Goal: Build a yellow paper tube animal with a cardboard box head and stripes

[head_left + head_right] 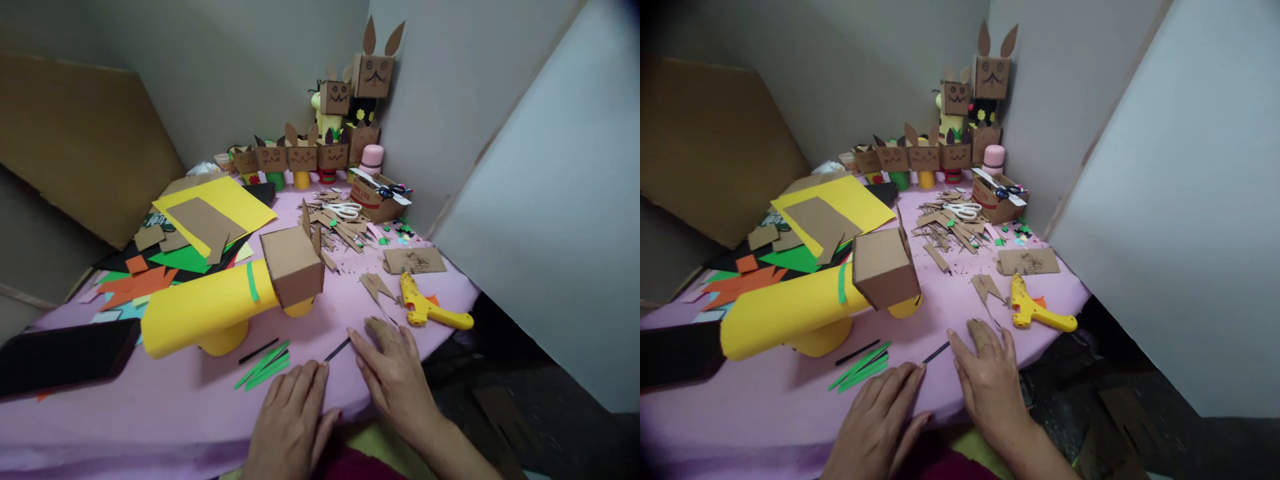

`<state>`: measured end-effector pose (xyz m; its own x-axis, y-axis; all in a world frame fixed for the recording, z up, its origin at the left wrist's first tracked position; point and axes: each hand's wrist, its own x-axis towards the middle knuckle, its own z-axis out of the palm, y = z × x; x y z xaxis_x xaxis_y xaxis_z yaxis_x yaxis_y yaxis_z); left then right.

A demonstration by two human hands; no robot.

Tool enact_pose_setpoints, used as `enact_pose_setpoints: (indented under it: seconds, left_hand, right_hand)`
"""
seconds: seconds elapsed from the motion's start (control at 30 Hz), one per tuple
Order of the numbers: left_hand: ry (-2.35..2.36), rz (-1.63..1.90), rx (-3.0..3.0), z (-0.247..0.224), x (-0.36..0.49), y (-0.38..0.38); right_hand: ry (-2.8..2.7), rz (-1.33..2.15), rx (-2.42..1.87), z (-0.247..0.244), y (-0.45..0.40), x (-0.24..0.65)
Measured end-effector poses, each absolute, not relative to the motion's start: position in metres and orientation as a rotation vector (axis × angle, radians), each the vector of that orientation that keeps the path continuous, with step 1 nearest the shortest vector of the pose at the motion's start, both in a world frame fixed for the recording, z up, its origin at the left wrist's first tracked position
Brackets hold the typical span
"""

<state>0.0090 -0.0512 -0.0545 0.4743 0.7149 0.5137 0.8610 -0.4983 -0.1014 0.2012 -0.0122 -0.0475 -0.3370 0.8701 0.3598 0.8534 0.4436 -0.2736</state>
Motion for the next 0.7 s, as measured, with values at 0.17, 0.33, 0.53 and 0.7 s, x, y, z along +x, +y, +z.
enact_pose_setpoints:
  seconds: [0.17, 0.33, 0.53, 0.7]
  left_hand:
    - [-1.304, -0.599, -2.36, -0.056, 0.007, -0.051]
    - [-1.303, -0.572, -2.359, -0.056, 0.007, -0.049]
    - [-1.28, -0.585, -2.322, -0.056, 0.008, -0.047]
    - [-1.305, -0.6, -2.336, -0.058, 0.007, -0.048]
  right_hand:
    - [-2.388, 0.127, -1.363, -0.046, -0.02, 0.191]
    - [-2.31, 0.072, -1.541, -0.042, -0.012, 0.2]
    - [-2.335, 0.085, -1.454, -0.042, -0.02, 0.195]
    - [-2.339, 0.107, -1.477, -0.043, -0.016, 0.196]
